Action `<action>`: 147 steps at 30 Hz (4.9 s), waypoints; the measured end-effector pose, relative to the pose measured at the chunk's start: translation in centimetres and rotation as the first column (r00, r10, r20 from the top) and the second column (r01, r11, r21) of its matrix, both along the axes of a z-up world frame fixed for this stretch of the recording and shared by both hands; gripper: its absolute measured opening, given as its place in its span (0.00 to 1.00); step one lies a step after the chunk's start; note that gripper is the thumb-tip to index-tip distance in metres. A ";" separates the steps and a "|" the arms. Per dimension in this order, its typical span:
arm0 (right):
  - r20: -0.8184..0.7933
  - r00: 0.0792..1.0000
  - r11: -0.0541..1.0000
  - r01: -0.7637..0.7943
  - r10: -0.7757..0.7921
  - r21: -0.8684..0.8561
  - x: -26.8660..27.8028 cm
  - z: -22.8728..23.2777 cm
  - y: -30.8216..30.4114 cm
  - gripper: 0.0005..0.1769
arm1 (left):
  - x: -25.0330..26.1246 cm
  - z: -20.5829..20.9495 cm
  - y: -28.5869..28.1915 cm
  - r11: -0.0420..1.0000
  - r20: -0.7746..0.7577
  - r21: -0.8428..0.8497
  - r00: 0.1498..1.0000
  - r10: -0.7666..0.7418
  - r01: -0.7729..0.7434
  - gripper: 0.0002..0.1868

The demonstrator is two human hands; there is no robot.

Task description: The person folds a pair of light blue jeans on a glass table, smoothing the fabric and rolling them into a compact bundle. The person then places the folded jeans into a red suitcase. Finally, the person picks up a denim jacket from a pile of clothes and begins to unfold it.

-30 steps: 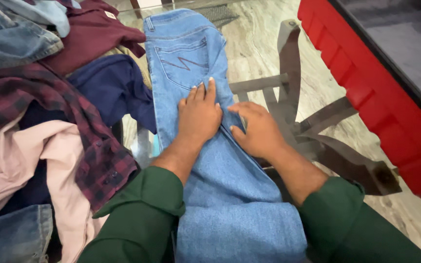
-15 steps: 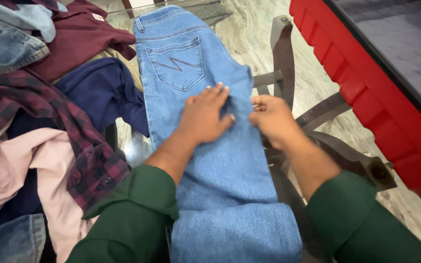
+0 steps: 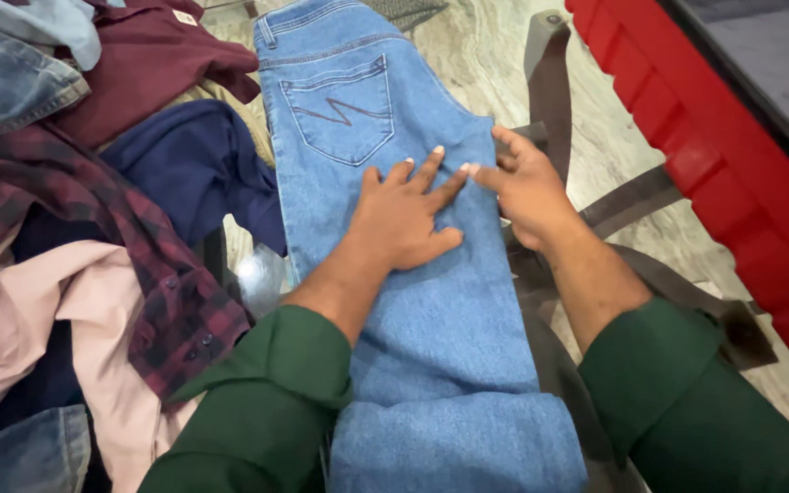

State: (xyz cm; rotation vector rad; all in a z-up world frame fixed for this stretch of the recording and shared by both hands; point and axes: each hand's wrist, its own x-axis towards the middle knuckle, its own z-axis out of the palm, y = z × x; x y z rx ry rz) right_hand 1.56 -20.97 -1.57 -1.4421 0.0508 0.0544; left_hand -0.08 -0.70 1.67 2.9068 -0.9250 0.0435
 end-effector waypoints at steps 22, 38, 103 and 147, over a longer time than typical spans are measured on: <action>0.076 0.993 0.983 0.097 -0.086 -0.154 -1.1 0.9 2.1 0.29 | 5.3 -3.5 -2.3 0.950 0.191 -0.299 0.969 0.156 -0.094 0.30; 0.076 0.997 0.766 0.056 -0.009 -0.640 -2.8 3.7 2.3 0.41 | 6.3 -1.1 -3.1 0.960 -0.033 -0.064 0.962 0.269 -0.271 0.36; 0.175 0.924 0.474 -0.008 0.340 -0.880 -9.6 4.6 3.7 0.14 | -6.5 -1.5 4.5 0.969 0.129 -0.199 0.984 -0.121 0.145 0.31; 0.105 0.615 0.318 -0.248 0.782 -0.915 -25.8 5.1 -3.0 0.54 | -10.7 -1.8 5.4 0.925 0.027 -0.239 0.955 -0.297 0.295 0.31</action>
